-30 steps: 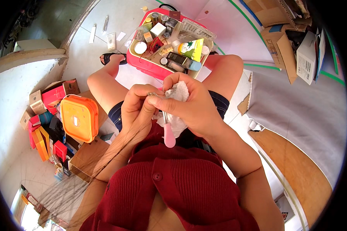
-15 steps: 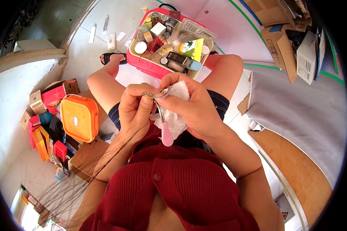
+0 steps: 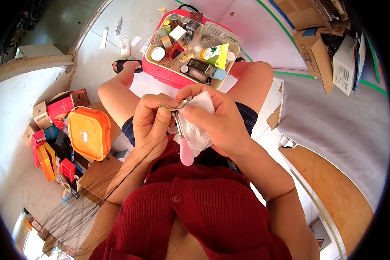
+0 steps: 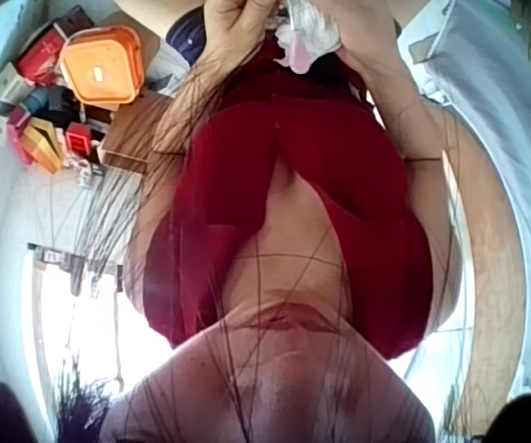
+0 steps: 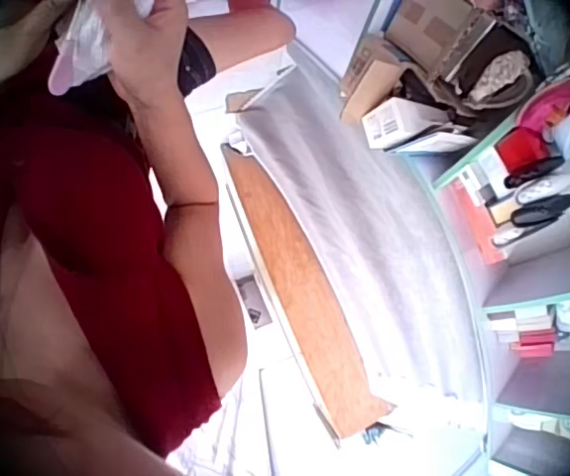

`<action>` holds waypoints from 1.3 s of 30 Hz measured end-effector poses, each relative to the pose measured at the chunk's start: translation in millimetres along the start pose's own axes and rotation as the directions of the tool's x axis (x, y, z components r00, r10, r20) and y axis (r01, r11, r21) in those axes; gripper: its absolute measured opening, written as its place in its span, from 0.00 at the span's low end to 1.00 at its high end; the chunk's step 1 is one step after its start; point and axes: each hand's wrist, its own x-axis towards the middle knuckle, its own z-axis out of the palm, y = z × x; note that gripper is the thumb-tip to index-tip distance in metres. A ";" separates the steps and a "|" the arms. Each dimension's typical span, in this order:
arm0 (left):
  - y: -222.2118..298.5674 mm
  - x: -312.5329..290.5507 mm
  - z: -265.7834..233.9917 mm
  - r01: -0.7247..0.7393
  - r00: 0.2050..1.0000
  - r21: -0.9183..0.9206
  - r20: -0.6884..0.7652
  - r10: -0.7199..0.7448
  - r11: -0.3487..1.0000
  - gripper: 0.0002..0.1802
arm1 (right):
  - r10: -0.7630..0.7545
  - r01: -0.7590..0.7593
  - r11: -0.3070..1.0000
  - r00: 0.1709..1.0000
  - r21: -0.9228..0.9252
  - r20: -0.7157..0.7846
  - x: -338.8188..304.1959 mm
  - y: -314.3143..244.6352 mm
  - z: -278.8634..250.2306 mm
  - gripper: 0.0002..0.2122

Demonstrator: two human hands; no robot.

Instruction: The person wipes various small cosmetic bottles and an eyelash curler with a white cloth, then organizes them into a basket and places the items on a shelf.

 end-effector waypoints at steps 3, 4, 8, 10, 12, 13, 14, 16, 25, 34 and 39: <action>-2.7 0.0 -1.3 -0.017 1.000 0.044 -0.001 0.017 0.999 0.06 | -0.034 0.034 0.994 0.999 -0.106 0.002 -0.3 0.1 -1.1 0.14; -3.2 0.6 -2.7 -0.057 0.998 0.172 -0.013 0.060 0.984 0.06 | -0.041 0.042 0.984 0.999 -0.175 0.009 -0.4 -0.5 -1.9 0.16; 0.5 12.8 -10.8 -0.353 0.917 0.687 0.118 0.382 0.635 0.13 | -0.160 0.166 0.933 0.986 -0.320 0.044 5.5 -3.2 -16.9 0.22; 9.1 18.1 -10.7 -0.426 0.867 0.755 0.183 0.465 0.498 0.19 | -0.148 0.156 0.932 0.988 -0.326 0.048 4.8 -9.6 -21.4 0.28; 20.8 17.9 -7.3 -0.382 0.889 0.842 0.222 0.401 0.381 0.18 | -0.133 0.134 0.937 0.991 -0.323 0.027 3.7 -10.4 -29.0 0.27; 20.2 17.9 -7.1 -0.382 0.889 0.842 0.221 0.401 0.381 0.18 | -0.119 0.123 0.936 0.992 -0.330 0.031 2.6 -12.2 -30.9 0.26; 19.4 18.0 -7.1 -0.392 0.879 0.835 0.216 0.425 0.387 0.19 | -0.106 0.112 0.935 0.994 -0.336 0.036 2.4 -13.1 -31.3 0.25; 18.6 18.3 -7.7 -0.402 0.869 0.827 0.210 0.449 0.392 0.19 | -0.095 0.098 0.939 0.995 -0.329 0.026 2.4 -12.8 -31.2 0.25; 12.9 21.1 -11.0 -0.444 0.846 0.822 0.254 0.468 0.356 0.17 | -0.052 0.052 0.998 0.999 -0.024 -0.004 8.1 -20.0 -44.2 0.17; 7.3 17.8 -13.6 -0.399 0.895 0.830 0.260 0.363 0.390 0.13 | -0.101 0.100 0.943 0.995 -0.318 0.013 6.9 -26.0 -47.7 0.13; 1.7 10.8 -16.5 -0.465 0.876 0.800 0.354 0.327 0.379 0.15 | 0.132 -0.103 0.852 0.991 -0.513 0.020 12.0 -15.3 -47.2 0.12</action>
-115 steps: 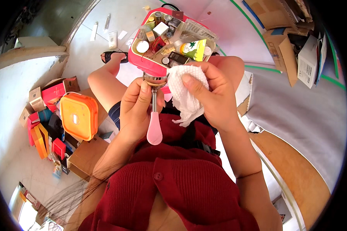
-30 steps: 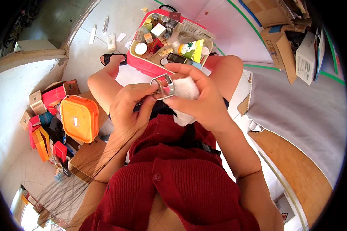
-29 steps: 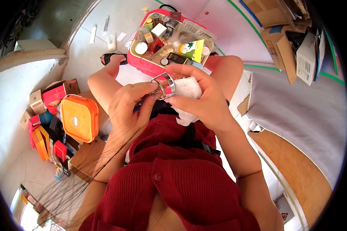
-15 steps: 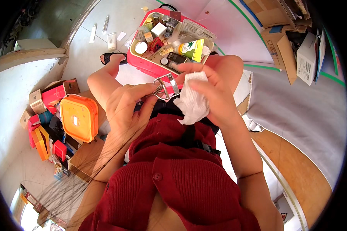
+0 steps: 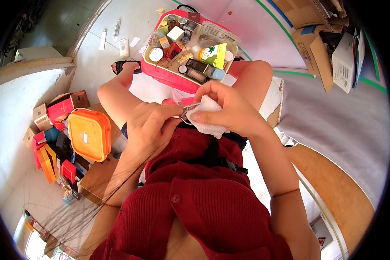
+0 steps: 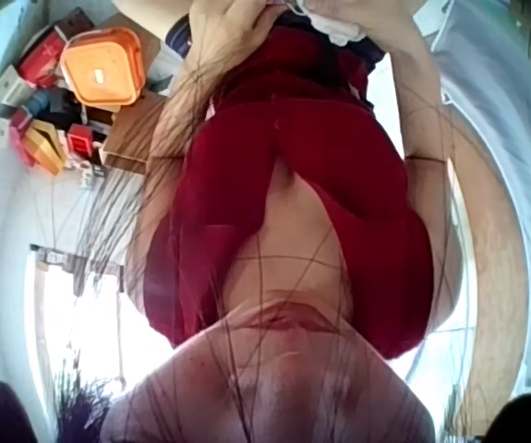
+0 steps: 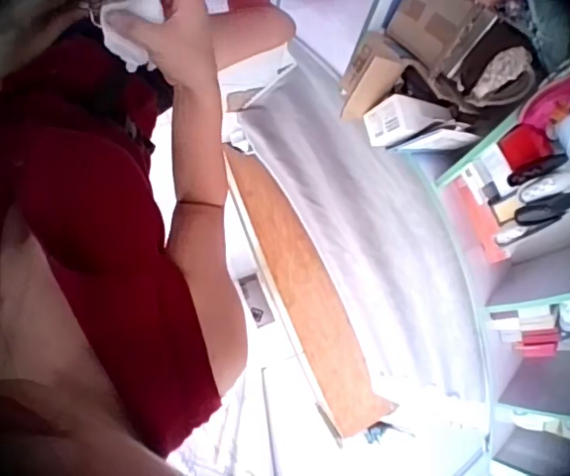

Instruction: The person wipes various small cosmetic bottles and an eyelash curler with a white cloth, then organizes them into a basket and places the items on a shelf.

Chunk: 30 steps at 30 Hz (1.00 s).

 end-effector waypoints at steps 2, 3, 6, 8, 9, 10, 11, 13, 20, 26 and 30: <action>-0.2 -1.7 0.2 0.002 0.999 0.004 0.033 -0.002 1.000 0.16 | 0.084 -0.080 0.995 0.995 -0.067 0.059 1.3 6.3 -2.5 0.09; -0.5 -2.4 0.4 0.005 0.998 0.008 0.066 -0.005 1.000 0.17 | 0.084 -0.080 0.995 0.995 -0.067 0.059 1.1 8.1 -1.4 0.09; -5.4 -4.0 -1.5 0.044 0.989 0.018 0.140 -0.046 0.999 0.17 | -0.009 -0.001 0.959 0.999 -0.283 -0.034 -2.6 9.4 4.7 0.06; -8.2 -1.6 0.5 0.064 0.988 -0.030 0.144 -0.059 0.998 0.19 | -0.122 0.078 0.925 0.988 -0.371 -0.095 -5.8 4.6 7.3 0.04; -9.8 0.0 1.7 0.084 0.986 -0.079 0.149 -0.071 0.993 0.20 | -0.124 0.080 0.926 0.988 -0.370 -0.097 -6.8 2.9 5.9 0.04; -10.6 1.9 4.1 0.080 0.986 -0.079 0.151 -0.067 0.994 0.20 | -0.181 0.131 0.900 0.980 -0.416 -0.083 -8.4 1.5 2.3 0.04; -10.6 3.5 7.3 0.113 0.984 -0.126 0.151 -0.094 0.986 0.20 | -0.237 0.181 0.870 0.969 -0.459 -0.067 -10.3 1.3 -1.8 0.06; -13.7 5.4 14.7 0.141 0.981 -0.173 0.157 -0.114 0.975 0.19 | -0.287 0.219 0.846 0.956 -0.486 -0.069 -13.7 6.1 -18.4 0.07; -62.2 22.9 53.3 0.464 0.822 -0.524 -0.046 -0.568 0.714 0.12 | -0.323 0.151 0.911 0.841 -0.384 -0.434 -22.5 6.0 -52.6 0.09; -101.0 56.5 72.9 0.307 0.947 0.138 0.055 -0.317 0.942 0.16 | -0.371 0.175 0.877 0.839 -0.449 -0.398 -20.1 14.8 -57.6 0.09; -115.3 70.0 84.7 0.013 0.995 0.537 0.074 -0.063 0.844 0.14 | -0.388 0.225 0.898 0.810 -0.377 -0.439 -21.2 17.8 -62.3 0.09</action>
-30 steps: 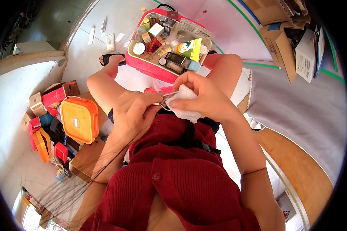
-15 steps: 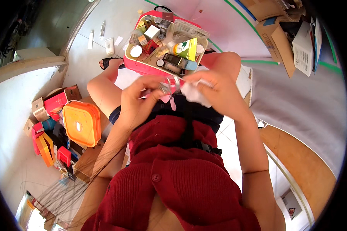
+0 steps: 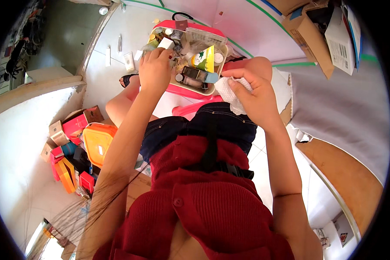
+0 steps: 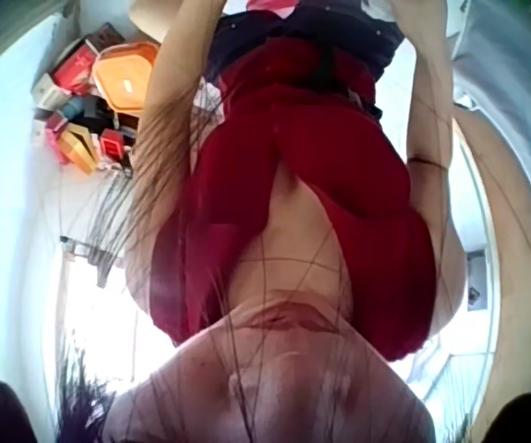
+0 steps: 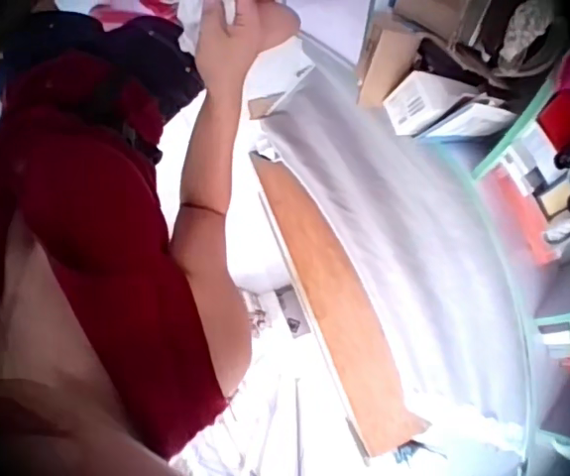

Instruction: The person wipes various small cosmetic bottles and an eyelash curler with a white cloth, then organizes them into a basket and places the items on a shelf.

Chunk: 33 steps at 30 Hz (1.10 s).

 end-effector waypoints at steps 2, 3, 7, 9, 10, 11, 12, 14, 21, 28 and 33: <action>4.4 9.6 14.9 -0.078 0.997 -0.068 0.005 0.079 0.995 0.13 | 0.018 -0.018 1.000 0.999 -0.012 -0.027 0.5 5.7 -5.7 0.08; 7.6 13.7 23.0 -0.143 0.990 -0.137 0.003 0.144 0.980 0.11 | 0.019 -0.019 1.000 0.999 -0.001 -0.031 0.3 6.9 -7.9 0.08; 17.4 25.6 54.2 -0.076 0.957 -0.099 0.273 0.100 0.992 0.10 | 0.040 -0.039 0.993 0.999 0.112 -0.011 0.9 13.7 -14.3 0.08; 15.0 35.9 63.9 -0.149 0.857 0.121 0.512 0.067 0.981 0.15 | 0.027 -0.023 0.990 0.999 0.142 -0.024 -0.2 18.2 -15.6 0.08; 12.3 41.6 68.2 -0.169 0.744 0.140 0.667 0.033 0.976 0.19 | 0.037 -0.034 0.987 0.999 0.159 -0.013 -1.5 19.5 -15.7 0.08; 12.3 44.2 74.1 -0.183 0.740 0.138 0.672 0.044 0.973 0.19 | 0.047 -0.045 0.983 0.999 0.176 -0.003 -3.2 20.9 -16.4 0.08; 12.2 45.4 80.2 -0.151 0.722 0.193 0.691 -0.025 0.969 0.20 | 0.120 -0.126 0.970 0.992 0.206 0.038 -5.2 24.0 -19.2 0.08; 12.6 48.2 90.3 -0.116 0.727 0.278 0.678 -0.110 0.954 0.20 | 0.127 -0.130 0.962 0.991 0.242 0.028 -8.4 30.5 -19.2 0.08; 3.8 34.6 64.1 0.075 0.919 -0.124 0.395 -0.020 0.989 0.18 | 0.083 -0.082 0.982 0.997 0.171 -0.003 -6.1 43.1 -25.1 0.08; -23.9 12.9 -33.8 0.298 0.953 -0.160 0.002 -0.302 0.941 0.26 | 0.038 -0.037 0.997 0.999 0.073 -0.015 12.7 58.5 -14.8 0.10; 1.5 -3.0 -44.2 0.171 0.985 -0.200 0.013 -0.172 0.965 0.30 | -0.107 0.090 0.971 0.992 -0.223 -0.064 39.5 72.2 3.6 0.15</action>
